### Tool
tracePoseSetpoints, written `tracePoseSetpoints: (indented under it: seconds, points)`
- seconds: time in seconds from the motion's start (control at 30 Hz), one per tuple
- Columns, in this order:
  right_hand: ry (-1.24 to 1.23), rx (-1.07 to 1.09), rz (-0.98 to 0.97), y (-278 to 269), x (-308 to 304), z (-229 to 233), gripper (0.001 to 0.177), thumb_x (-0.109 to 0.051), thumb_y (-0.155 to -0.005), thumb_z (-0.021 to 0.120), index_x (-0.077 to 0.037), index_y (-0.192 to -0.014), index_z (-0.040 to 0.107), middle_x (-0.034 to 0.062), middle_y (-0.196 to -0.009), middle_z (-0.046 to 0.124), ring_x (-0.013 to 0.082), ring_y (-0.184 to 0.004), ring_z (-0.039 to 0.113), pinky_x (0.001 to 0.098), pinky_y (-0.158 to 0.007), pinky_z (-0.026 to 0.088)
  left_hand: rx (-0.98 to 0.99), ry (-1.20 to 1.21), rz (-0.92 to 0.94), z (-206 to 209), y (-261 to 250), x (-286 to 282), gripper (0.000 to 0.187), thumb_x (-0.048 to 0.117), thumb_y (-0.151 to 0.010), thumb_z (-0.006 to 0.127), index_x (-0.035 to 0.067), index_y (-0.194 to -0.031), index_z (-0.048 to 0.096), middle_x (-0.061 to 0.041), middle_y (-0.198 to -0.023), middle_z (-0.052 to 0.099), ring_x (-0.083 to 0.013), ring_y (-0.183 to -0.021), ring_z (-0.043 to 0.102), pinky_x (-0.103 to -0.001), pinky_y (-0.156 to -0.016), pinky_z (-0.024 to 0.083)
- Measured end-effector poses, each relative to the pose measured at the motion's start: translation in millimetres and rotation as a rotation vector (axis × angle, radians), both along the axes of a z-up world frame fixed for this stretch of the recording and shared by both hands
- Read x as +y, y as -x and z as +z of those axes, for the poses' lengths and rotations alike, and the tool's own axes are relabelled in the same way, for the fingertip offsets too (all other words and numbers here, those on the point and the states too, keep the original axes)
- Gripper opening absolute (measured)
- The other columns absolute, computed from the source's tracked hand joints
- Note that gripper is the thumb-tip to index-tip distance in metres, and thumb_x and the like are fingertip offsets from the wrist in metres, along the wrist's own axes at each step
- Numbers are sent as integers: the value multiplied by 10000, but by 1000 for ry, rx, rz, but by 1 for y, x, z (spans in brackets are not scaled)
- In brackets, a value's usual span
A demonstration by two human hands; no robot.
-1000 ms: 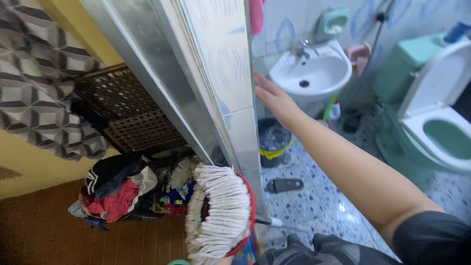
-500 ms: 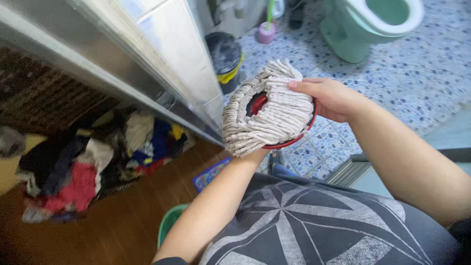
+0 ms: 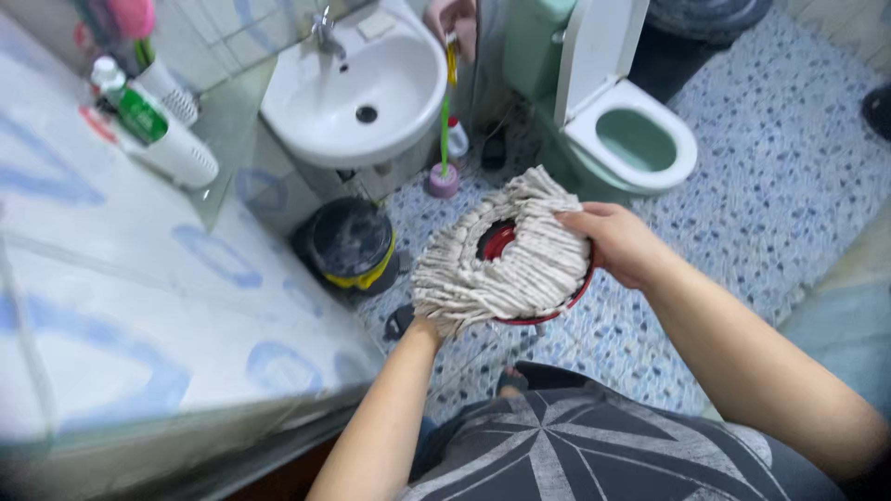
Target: The person carries a mop bucket into a bathroom, empties it into a toilet, then washes and rinses the mop head in a sink.
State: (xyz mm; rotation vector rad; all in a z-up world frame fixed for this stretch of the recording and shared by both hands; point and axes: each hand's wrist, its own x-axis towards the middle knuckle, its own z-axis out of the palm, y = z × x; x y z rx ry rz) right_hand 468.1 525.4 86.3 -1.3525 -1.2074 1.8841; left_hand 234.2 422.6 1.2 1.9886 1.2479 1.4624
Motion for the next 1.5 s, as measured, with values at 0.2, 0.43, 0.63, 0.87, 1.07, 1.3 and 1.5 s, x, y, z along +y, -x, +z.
tracePoseSetpoints:
  seconds: [0.2,0.43,0.63,0.87,1.07,1.3,1.5]
  points:
    - [-1,-63,128,48,120,-20,379,-200,-960,615,74,-1219,654,150,-1073,743,220,-901,737,368,-770,608,-223,212,100,-41,35,103,691,283,-884,692,-21,-1442,421,-175,-1437,520,-294,-1318,503,-427,-1120,381]
    - [-264,-504,428,145,255,-57,410,-275,-956,676,63,-1186,708,193,-1051,751,259,-840,698,404,-694,577,-853,505,155,-94,127,179,555,293,-931,618,11,-1391,489,-146,-1374,584,-274,-1241,576,-430,-1053,460]
    - [-33,-456,418,248,352,-58,397,-274,-923,640,50,-1151,658,175,-941,716,302,-660,714,414,-531,614,-1294,631,217,-133,234,269,459,302,-971,554,39,-1347,548,-122,-1320,640,-258,-1175,639,-432,-996,529]
    - [156,-246,491,339,418,-90,425,-301,-940,625,119,-982,673,203,-696,673,260,-505,639,382,-462,557,-1540,885,355,-146,318,347,461,362,-1009,469,22,-1287,610,-151,-1267,684,-276,-1111,690,-465,-933,583]
    - [308,-301,489,363,444,-134,374,-313,-929,595,45,-897,700,139,-651,674,218,-506,624,343,-478,524,-1640,879,335,-200,315,335,401,307,-1049,463,37,-1296,629,-134,-1261,685,-280,-1116,670,-437,-953,565]
    - [483,-262,583,383,487,-213,377,-380,-973,543,-58,-815,658,63,-618,617,146,-502,535,267,-473,418,-1797,677,349,-202,288,324,475,317,-1023,475,-17,-1347,570,-186,-1313,650,-317,-1197,651,-450,-1052,545]
    - [632,-122,469,391,515,-229,385,-356,-980,597,21,-1057,609,128,-802,684,198,-653,679,266,-614,568,-1948,452,462,-139,249,325,963,797,-905,417,-20,-1408,496,-192,-1354,620,-353,-1169,625,-461,-939,515]
